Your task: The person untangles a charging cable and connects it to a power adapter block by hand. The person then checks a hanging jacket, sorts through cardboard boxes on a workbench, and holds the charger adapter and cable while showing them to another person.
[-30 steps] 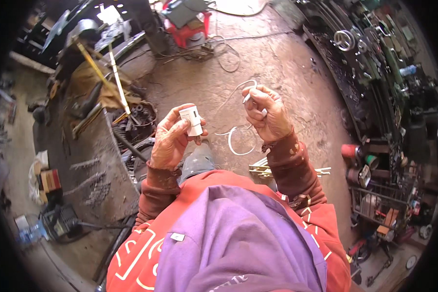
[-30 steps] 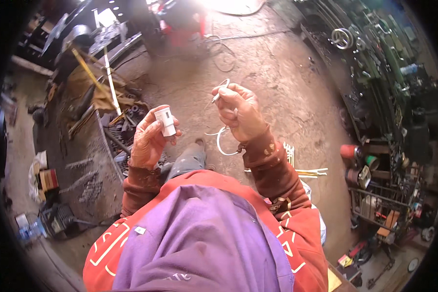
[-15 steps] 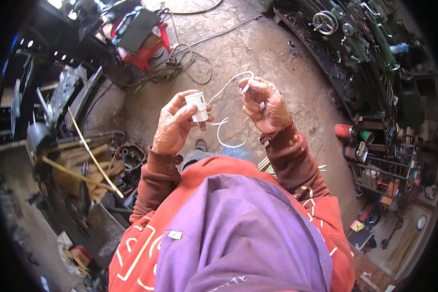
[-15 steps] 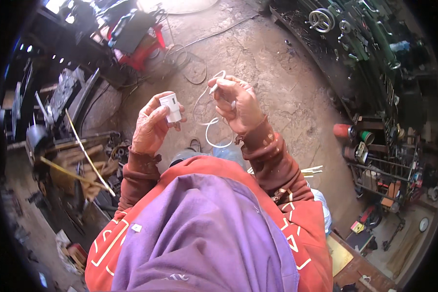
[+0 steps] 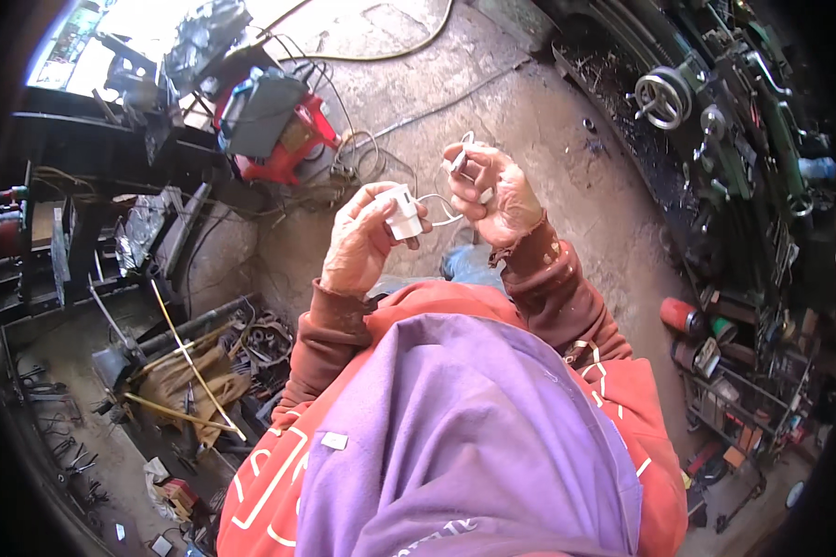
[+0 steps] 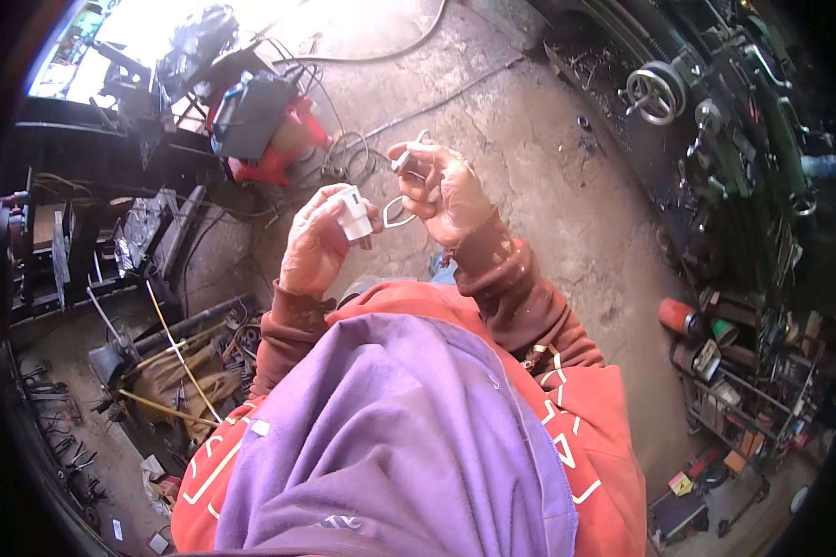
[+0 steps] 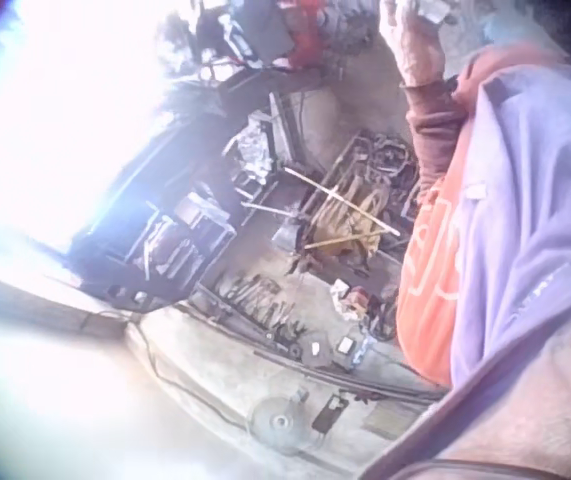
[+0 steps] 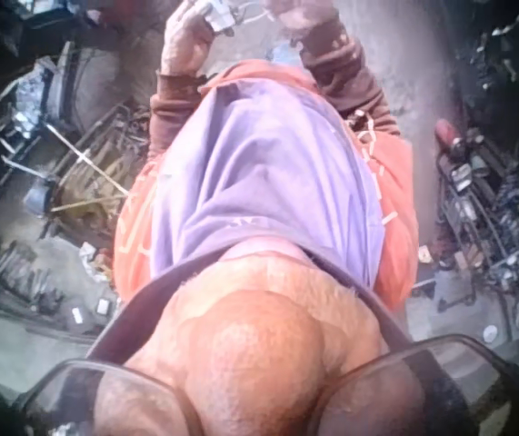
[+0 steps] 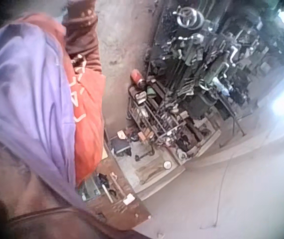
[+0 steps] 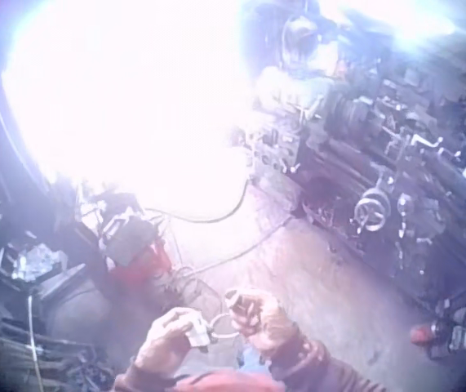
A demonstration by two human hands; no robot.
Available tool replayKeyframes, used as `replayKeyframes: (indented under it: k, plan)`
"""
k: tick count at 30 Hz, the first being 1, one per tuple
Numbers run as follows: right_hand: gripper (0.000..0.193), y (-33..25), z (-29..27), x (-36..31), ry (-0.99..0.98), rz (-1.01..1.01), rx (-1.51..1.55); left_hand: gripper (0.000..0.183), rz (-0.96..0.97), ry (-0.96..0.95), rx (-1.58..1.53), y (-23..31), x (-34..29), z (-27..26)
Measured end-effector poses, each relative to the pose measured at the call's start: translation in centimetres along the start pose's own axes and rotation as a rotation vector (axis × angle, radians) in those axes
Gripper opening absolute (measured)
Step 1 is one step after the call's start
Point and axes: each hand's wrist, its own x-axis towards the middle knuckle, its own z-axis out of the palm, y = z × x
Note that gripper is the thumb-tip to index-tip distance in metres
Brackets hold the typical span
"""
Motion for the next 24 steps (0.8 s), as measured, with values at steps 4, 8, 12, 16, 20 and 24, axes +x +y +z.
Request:
replayKeyframes:
  k: [4,8,12,16,20,24]
  plan:
    - [0.028,-7.2,-0.7,4.1,-0.039,0.026,0.026,0.025,-0.044,-0.071,-0.041,1.7,7.2,4.1]
    - [0.027,-13.1,-2.0,8.3,-0.020,0.000,0.073,0.025,-0.062,-0.067,-0.016,2.4,14.6,6.1]
    - [0.024,-17.8,-4.1,14.3,-0.037,-0.002,0.167,0.026,-0.113,-0.095,0.026,4.4,21.8,7.6]
    - [0.021,-22.3,-3.7,21.1,-0.023,-0.071,0.074,0.029,-0.109,-0.140,0.000,6.7,30.8,7.1]
    - [0.022,-26.0,-3.5,29.6,0.019,-0.138,-0.073,0.031,-0.099,-0.124,0.062,9.6,41.4,5.5]
    - [0.013,-30.0,-2.2,39.0,0.124,-0.117,-0.168,0.031,-0.064,-0.131,0.018,14.1,52.8,4.7]
